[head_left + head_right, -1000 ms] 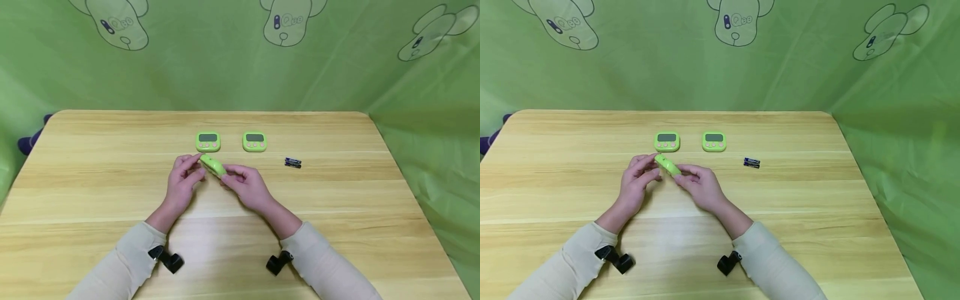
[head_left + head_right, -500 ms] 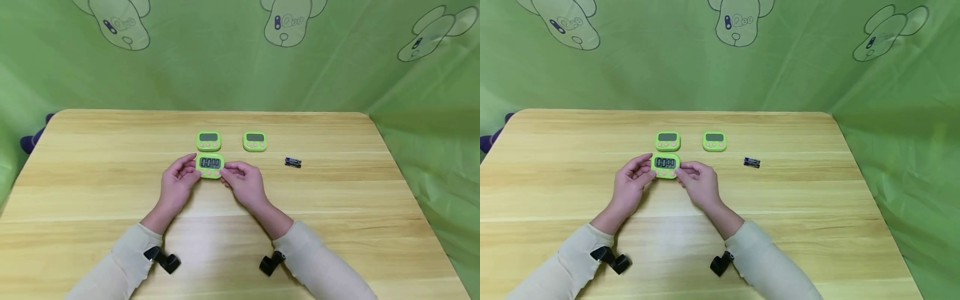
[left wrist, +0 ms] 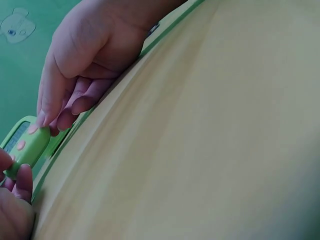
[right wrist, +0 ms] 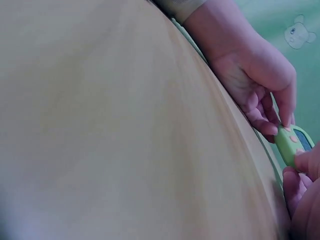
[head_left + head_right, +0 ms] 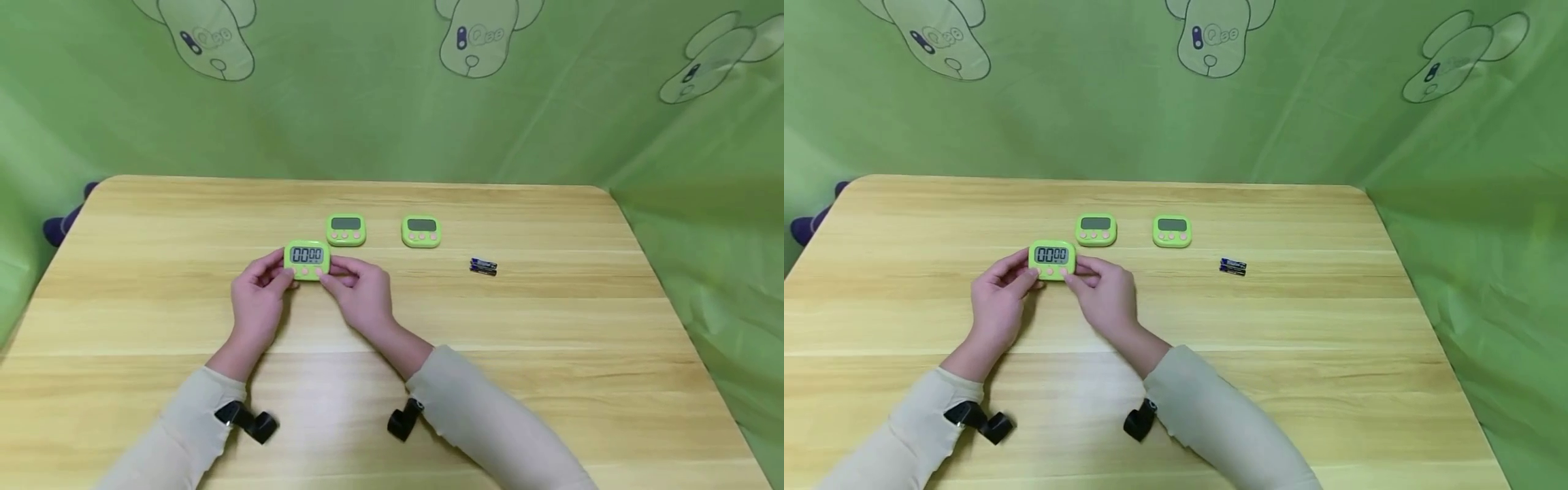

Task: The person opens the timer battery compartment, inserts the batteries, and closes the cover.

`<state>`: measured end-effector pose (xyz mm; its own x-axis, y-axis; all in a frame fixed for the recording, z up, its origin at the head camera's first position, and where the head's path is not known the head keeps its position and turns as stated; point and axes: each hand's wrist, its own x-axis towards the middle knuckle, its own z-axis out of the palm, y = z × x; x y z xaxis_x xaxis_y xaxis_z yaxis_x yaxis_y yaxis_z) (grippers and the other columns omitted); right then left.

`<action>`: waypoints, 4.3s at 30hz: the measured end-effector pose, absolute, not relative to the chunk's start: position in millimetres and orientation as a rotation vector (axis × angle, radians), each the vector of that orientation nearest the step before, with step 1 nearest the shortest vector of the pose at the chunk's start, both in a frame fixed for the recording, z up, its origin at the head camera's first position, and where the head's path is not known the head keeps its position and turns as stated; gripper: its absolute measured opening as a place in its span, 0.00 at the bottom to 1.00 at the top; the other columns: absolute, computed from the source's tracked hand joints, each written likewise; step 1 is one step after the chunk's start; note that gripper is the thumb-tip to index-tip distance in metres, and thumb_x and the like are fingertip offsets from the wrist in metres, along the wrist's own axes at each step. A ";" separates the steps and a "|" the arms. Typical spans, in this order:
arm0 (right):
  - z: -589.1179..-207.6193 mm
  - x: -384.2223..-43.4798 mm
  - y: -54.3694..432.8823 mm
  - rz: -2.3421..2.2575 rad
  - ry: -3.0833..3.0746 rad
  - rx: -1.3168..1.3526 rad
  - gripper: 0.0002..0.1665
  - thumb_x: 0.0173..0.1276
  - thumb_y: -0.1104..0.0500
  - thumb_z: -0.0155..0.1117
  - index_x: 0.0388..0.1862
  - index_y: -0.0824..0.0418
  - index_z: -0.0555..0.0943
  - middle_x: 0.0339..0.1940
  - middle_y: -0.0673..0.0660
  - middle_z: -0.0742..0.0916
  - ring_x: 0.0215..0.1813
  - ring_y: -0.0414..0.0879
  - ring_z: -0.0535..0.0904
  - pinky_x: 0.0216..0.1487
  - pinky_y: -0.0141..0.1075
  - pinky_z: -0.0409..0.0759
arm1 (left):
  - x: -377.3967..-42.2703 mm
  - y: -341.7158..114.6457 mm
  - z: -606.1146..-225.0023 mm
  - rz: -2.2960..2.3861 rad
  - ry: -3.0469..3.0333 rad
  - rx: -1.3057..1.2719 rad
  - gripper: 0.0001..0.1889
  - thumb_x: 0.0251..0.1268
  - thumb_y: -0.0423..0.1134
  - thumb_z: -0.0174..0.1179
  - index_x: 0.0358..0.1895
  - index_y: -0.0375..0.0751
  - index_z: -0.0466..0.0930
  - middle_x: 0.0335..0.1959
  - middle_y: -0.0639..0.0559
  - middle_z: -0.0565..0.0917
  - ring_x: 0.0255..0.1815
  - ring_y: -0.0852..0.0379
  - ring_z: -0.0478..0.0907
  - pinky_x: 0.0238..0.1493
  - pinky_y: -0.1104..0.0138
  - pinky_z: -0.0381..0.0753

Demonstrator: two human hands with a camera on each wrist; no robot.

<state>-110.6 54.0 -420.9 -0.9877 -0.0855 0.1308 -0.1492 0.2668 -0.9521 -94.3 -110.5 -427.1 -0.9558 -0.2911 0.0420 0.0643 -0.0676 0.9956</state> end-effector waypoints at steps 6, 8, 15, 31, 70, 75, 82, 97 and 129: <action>-420.1 -125.4 24.2 1.729 -2.562 0.205 0.20 0.63 0.59 0.75 0.53 0.63 0.85 0.40 0.53 0.90 0.35 0.34 0.85 0.36 0.25 0.82 | -109.4 -126.3 -426.7 -2.078 -1.939 0.359 0.18 0.68 0.21 0.56 0.60 0.27 0.77 0.47 0.39 0.78 0.37 0.56 0.79 0.38 0.69 0.85; -419.8 -130.5 16.1 1.619 -2.628 0.196 0.20 0.64 0.56 0.75 0.54 0.60 0.86 0.39 0.49 0.90 0.30 0.31 0.83 0.30 0.25 0.81 | -114.1 -130.5 -426.6 -2.049 -1.930 0.414 0.18 0.67 0.22 0.57 0.60 0.26 0.78 0.46 0.39 0.79 0.36 0.57 0.79 0.37 0.69 0.85; -415.8 -147.2 -4.2 1.338 -2.800 0.154 0.21 0.69 0.47 0.69 0.59 0.50 0.85 0.38 0.40 0.87 0.19 0.38 0.71 0.16 0.34 0.66 | -127.8 -138.6 -423.6 -1.969 -1.972 0.548 0.17 0.69 0.26 0.59 0.59 0.28 0.79 0.43 0.40 0.80 0.36 0.56 0.78 0.32 0.69 0.86; -417.4 -156.0 -13.9 1.092 -2.884 0.125 0.25 0.70 0.43 0.67 0.62 0.50 0.83 0.31 0.37 0.83 0.23 0.35 0.73 0.19 0.32 0.70 | -146.2 -132.8 -422.3 -1.478 -2.355 0.672 0.18 0.73 0.35 0.58 0.61 0.33 0.79 0.46 0.38 0.83 0.45 0.50 0.76 0.47 0.64 0.78; -420.4 -126.9 57.5 1.595 -2.581 0.354 0.20 0.63 0.61 0.75 0.53 0.67 0.84 0.34 0.52 0.87 0.27 0.39 0.82 0.30 0.29 0.83 | -105.2 -95.1 -426.8 -1.639 -2.070 0.432 0.17 0.61 0.25 0.63 0.54 0.29 0.79 0.46 0.42 0.80 0.39 0.58 0.74 0.37 0.71 0.77; -423.2 -120.3 85.4 1.602 -2.507 0.297 0.19 0.62 0.63 0.75 0.51 0.68 0.84 0.38 0.56 0.87 0.28 0.41 0.83 0.30 0.30 0.84 | -103.1 -78.0 -427.5 -1.648 -2.149 0.269 0.15 0.62 0.26 0.64 0.53 0.28 0.80 0.44 0.41 0.81 0.40 0.53 0.76 0.37 0.72 0.76; -424.1 -126.3 108.7 1.517 -2.487 0.214 0.22 0.60 0.62 0.77 0.52 0.68 0.84 0.47 0.60 0.87 0.26 0.42 0.82 0.27 0.33 0.83 | -116.3 -57.4 -423.9 -1.674 -2.261 0.201 0.20 0.63 0.30 0.66 0.58 0.29 0.78 0.43 0.39 0.79 0.41 0.51 0.75 0.38 0.66 0.78; -418.7 -162.4 90.6 1.330 -2.672 0.111 0.26 0.62 0.58 0.76 0.58 0.64 0.83 0.53 0.58 0.87 0.35 0.46 0.84 0.60 0.39 0.76 | -148.1 -55.8 -426.1 -1.466 -2.437 0.153 0.19 0.64 0.30 0.65 0.57 0.28 0.80 0.42 0.39 0.82 0.43 0.47 0.77 0.45 0.60 0.79; -426.2 -117.9 123.5 1.906 -2.351 0.177 0.27 0.54 0.73 0.77 0.55 0.69 0.83 0.41 0.59 0.86 0.35 0.48 0.87 0.36 0.36 0.86 | -106.1 -52.0 -435.4 -1.763 -2.196 -0.047 0.26 0.51 0.21 0.72 0.58 0.29 0.81 0.42 0.42 0.84 0.38 0.50 0.84 0.33 0.74 0.82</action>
